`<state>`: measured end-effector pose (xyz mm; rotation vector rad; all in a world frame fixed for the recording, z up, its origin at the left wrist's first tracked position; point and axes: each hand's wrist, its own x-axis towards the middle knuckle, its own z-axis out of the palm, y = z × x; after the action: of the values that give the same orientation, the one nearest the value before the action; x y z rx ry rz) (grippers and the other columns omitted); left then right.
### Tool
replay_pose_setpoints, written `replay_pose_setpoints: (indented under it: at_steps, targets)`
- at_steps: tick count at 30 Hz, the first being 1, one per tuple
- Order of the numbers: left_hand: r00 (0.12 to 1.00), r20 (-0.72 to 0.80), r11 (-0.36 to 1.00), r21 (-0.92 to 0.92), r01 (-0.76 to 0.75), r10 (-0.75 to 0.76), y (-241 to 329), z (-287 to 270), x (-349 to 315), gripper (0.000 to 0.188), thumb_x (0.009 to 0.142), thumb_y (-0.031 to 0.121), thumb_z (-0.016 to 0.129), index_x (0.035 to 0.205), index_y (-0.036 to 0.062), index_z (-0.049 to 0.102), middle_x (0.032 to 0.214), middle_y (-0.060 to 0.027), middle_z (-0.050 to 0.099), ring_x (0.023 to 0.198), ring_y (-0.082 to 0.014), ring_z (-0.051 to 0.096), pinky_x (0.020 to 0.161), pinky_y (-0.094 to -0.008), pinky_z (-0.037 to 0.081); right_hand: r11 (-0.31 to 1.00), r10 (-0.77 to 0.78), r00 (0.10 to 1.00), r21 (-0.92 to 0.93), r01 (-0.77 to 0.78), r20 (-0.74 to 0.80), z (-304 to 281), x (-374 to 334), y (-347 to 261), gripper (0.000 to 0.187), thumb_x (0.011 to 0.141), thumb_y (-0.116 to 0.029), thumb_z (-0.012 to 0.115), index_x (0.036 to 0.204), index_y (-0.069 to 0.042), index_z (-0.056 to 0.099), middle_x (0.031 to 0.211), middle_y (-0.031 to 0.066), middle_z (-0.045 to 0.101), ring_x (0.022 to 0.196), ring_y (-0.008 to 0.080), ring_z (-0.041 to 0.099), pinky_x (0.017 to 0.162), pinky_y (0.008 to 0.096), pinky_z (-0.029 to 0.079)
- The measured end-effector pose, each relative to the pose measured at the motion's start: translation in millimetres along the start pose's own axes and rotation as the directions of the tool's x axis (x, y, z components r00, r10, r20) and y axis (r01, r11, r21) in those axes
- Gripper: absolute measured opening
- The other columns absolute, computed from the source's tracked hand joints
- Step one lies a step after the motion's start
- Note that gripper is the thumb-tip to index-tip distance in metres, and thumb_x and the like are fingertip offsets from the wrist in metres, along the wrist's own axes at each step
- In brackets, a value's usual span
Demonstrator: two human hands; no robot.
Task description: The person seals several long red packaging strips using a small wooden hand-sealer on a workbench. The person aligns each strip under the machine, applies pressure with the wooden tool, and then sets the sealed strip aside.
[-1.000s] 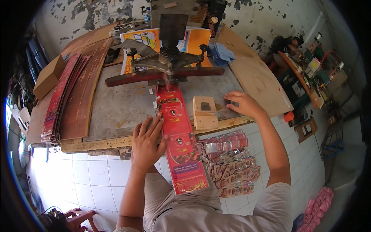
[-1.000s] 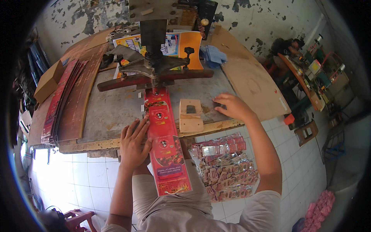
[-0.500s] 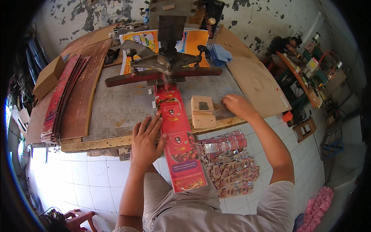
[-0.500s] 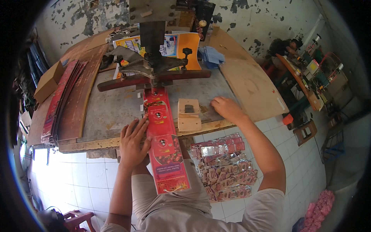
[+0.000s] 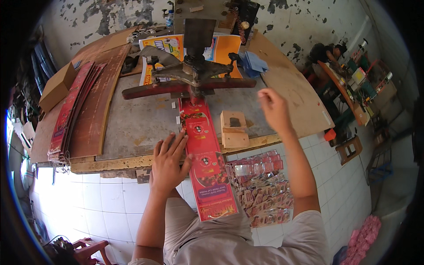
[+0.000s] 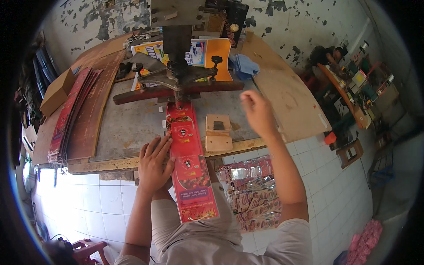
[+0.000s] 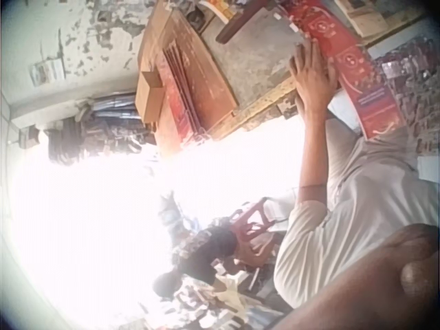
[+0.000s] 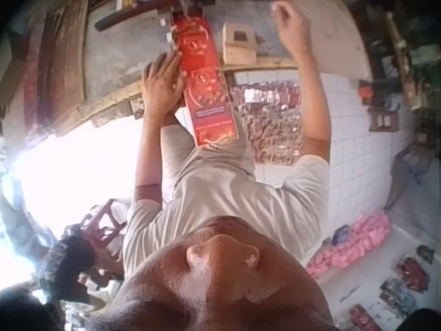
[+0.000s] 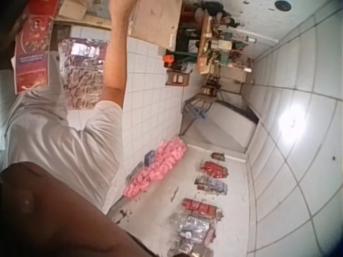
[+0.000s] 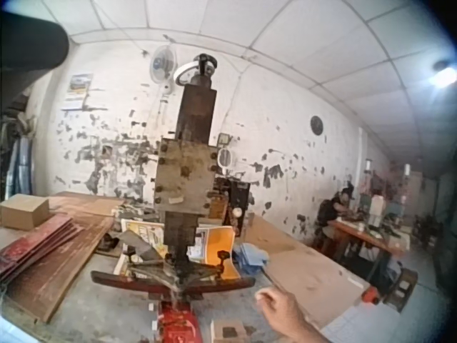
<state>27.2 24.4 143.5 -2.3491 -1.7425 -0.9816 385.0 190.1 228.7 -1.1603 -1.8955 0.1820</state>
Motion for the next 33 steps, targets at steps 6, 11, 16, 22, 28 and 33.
replay_pose_setpoints:
  at_steps: [6,11,16,22,28,33]
  targets:
    - [1.0,-0.006,1.0,-0.016,-0.008,0.008,0,2,1,0.059,0.1,0.029,0.07,0.155,0.0087,0.066,0.167,-0.0059,0.06,0.152,-0.0358,0.054,0.127,-0.0568,0.038,0.986,-0.037,0.9,0.164,-0.039,0.433,33,-18,-35,0.044,0.118,-0.019,0.054,0.16,-0.005,0.059,0.134,0.0141,0.081,0.125,0.0386,0.074,0.109,0.0458,0.056]
    - [1.0,-0.004,1.0,0.0,0.001,-0.001,0,1,1,0.059,0.1,0.029,0.07,0.154,0.0084,0.066,0.168,-0.006,0.06,0.152,-0.0356,0.054,0.127,-0.057,0.038,0.99,-0.064,0.868,0.144,-0.009,0.492,30,-21,-39,0.051,0.117,-0.012,0.051,0.167,-0.007,0.05,0.142,0.0126,0.078,0.133,0.0354,0.069,0.113,0.0453,0.053]
    - [1.0,-0.009,1.0,-0.01,0.0,0.0,0,2,1,0.058,0.099,0.028,0.07,0.153,0.0072,0.066,0.168,-0.006,0.06,0.153,-0.0356,0.054,0.127,-0.0571,0.038,0.973,-0.082,0.869,0.227,-0.036,0.488,25,-22,-33,0.052,0.115,-0.009,0.052,0.167,-0.01,0.051,0.146,0.0109,0.075,0.138,0.0327,0.065,0.114,0.0435,0.052]
    - [1.0,-0.007,1.0,-0.02,-0.002,0.002,-1,2,1,0.059,0.099,0.027,0.071,0.153,0.0071,0.066,0.168,-0.0065,0.059,0.153,-0.0357,0.054,0.127,-0.0572,0.038,0.994,-0.089,0.885,0.096,0.05,0.457,13,-25,-18,0.053,0.112,-0.004,0.054,0.165,-0.011,0.053,0.144,0.0109,0.076,0.128,0.0296,0.07,0.106,0.0421,0.056]
    - [1.0,-0.003,1.0,-0.01,0.005,-0.005,-2,2,0,0.06,0.098,0.027,0.071,0.155,0.0076,0.065,0.169,-0.006,0.059,0.153,-0.0353,0.054,0.127,-0.0575,0.038,0.977,-0.008,0.877,0.192,-0.096,0.48,11,-33,-23,0.055,0.111,-0.004,0.056,0.166,-0.011,0.052,0.141,0.0125,0.077,0.122,0.028,0.071,0.105,0.042,0.057]
    - [1.0,0.002,1.0,-0.012,0.001,-0.001,-1,4,1,0.06,0.099,0.028,0.07,0.155,0.0078,0.065,0.168,-0.0059,0.059,0.154,-0.0355,0.053,0.127,-0.0573,0.037,0.98,-0.18,0.904,0.152,0.13,0.388,16,-32,-13,0.058,0.111,-0.004,0.057,0.168,-0.01,0.05,0.14,0.0083,0.078,0.126,0.0301,0.066,0.112,0.0444,0.052]
